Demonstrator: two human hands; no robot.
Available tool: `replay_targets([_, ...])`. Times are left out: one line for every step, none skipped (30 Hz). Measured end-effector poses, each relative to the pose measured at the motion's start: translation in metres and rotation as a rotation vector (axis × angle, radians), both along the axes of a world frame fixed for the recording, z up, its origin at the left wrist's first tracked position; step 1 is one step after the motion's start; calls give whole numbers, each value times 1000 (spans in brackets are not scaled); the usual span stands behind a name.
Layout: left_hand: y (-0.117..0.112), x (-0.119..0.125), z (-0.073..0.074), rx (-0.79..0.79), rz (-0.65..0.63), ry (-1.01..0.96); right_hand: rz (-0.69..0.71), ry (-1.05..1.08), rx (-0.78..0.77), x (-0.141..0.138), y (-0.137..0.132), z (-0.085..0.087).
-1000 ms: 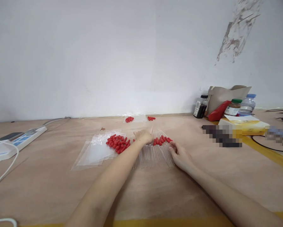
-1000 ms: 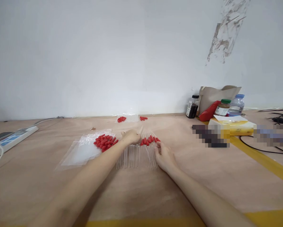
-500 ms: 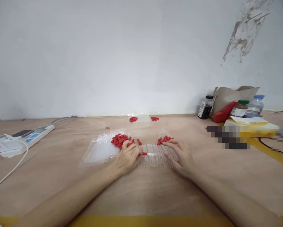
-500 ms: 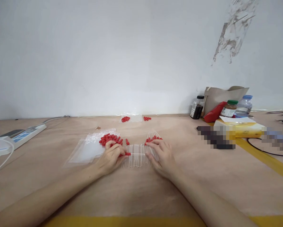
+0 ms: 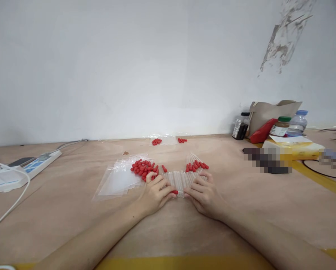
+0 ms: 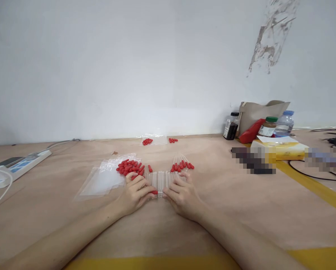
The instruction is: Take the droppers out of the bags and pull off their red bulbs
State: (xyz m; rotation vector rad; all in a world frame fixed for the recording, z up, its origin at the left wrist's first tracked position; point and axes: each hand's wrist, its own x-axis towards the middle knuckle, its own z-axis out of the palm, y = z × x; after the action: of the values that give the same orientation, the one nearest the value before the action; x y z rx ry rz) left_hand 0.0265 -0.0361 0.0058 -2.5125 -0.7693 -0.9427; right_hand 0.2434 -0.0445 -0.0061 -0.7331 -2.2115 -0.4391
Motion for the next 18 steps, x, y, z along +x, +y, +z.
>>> replay_targets([-1,-1,0,-1,-3,12,11,-7,5,0,-1,1])
replay_targets([-1,-1,0,2,-7,20,21,-16,12,1,-3,3])
replay_targets([-2,-2,0,7,-10,27,29,-25,23,1,-4,4])
replay_targets([-3,-2,1,13,-12,32,34,-32,35,1,-5,5])
replay_targets([-4,-1,1,18,-13,37,39,-37,47,1,-6,6])
replay_targets([-6,-1,2,23,-13,42,40,-39,56,1,-8,7])
replay_targets([-7,0,3,25,-12,50,40,-43,57,1,-9,7])
replay_targets([-9,0,3,28,-10,59,39,-49,51,2,-10,7])
replay_targets([-10,-1,4,29,-8,71,37,-53,39,3,-11,8])
replay_targets([-11,-2,4,28,-6,83,35,-58,22,4,-12,8])
replay_targets([-11,-4,4,28,0,88,34,-60,3,7,-12,8])
replay_targets([-11,-8,4,27,7,85,32,-53,-16,10,-12,8])
replay_targets([-10,-12,5,26,15,67,22,-31,-39,14,-10,8])
replay_targets([-8,-17,6,22,25,34,-2,8,-66,19,-7,9])
replay_targets([-6,-23,8,14,39,-17,-36,61,-102,24,-3,9])
replay_targets([-3,-29,10,-2,57,-82,-93,134,-147,29,2,9])
replay_targets([1,-33,14,-24,80,-153,-150,211,-201,33,7,10])
replay_targets([6,-37,19,-58,113,-219,-201,279,-263,36,13,9])
